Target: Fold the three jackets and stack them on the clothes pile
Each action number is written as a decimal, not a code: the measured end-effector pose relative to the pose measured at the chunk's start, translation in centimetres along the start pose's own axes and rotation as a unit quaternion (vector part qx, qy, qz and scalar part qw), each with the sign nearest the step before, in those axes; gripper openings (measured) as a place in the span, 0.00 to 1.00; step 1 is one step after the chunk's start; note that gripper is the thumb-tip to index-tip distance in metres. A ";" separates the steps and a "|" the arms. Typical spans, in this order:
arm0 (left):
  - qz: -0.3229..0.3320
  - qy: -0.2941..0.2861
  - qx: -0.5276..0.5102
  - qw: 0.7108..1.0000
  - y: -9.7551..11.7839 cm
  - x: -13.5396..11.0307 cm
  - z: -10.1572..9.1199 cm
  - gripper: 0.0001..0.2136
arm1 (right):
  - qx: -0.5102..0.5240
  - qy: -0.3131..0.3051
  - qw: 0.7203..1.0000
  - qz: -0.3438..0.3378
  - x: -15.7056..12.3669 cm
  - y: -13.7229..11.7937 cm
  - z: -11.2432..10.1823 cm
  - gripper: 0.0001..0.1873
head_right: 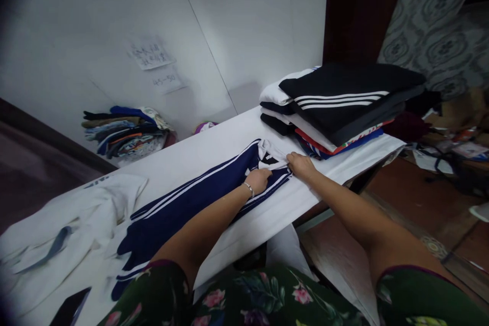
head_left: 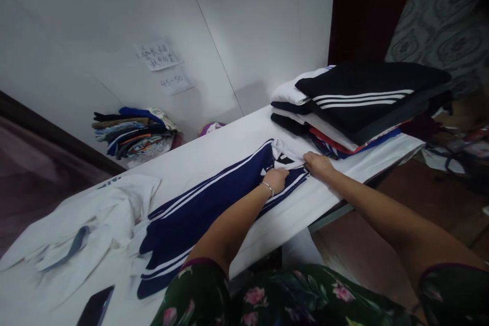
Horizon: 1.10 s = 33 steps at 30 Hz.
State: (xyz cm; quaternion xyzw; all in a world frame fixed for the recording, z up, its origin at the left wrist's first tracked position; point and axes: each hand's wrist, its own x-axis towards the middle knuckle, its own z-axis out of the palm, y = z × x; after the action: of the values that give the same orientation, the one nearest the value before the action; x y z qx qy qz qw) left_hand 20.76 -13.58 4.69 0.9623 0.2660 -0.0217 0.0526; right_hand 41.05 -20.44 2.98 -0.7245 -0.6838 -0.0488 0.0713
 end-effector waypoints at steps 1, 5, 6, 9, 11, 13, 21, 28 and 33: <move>-0.012 -0.007 -0.012 1.000 0.0 -0.2 0.0 0.13 | 0.012 -0.004 1.000 -0.020 -0.1 0.2 0.0 0.10; -0.041 -0.004 -0.026 0.999 0.1 -0.6 -0.8 0.11 | 0.056 -0.002 0.991 -0.125 -1.1 2.0 0.0 0.13; -0.051 0.010 -0.031 0.998 0.2 -0.7 -1.2 0.11 | 0.062 0.005 0.989 -0.137 -1.4 2.4 0.1 0.14; -0.090 0.095 -0.059 0.990 0.4 -0.2 -2.1 0.12 | 0.071 0.021 0.988 -0.138 -2.0 3.1 0.7 0.18; -0.091 0.122 -0.073 0.986 0.6 0.2 -2.1 0.12 | 0.074 0.022 0.988 -0.133 -2.2 3.2 1.0 0.19; -0.090 0.087 -0.080 0.989 0.6 0.6 -1.6 0.11 | 0.081 0.022 0.988 -0.131 -2.3 3.2 1.2 0.20; -0.242 0.081 -0.146 0.956 -1.2 1.9 -1.4 0.14 | 0.141 0.040 0.986 -0.077 -0.6 2.6 0.8 0.16; -0.385 0.126 -0.206 0.891 -0.9 6.8 -2.3 0.30 | 0.251 0.102 0.962 -0.022 4.0 -2.1 1.8 0.20; -0.457 0.140 -0.303 0.825 -3.1 7.4 -1.0 0.11 | 0.269 0.101 0.958 -0.011 3.6 -3.3 4.7 0.17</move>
State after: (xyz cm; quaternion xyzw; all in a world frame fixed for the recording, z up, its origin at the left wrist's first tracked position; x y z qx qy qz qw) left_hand 25.51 -7.00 4.87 0.6594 0.6727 0.1731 0.2875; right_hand 37.86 -15.94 -0.89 -0.6620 -0.6691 0.0636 0.3316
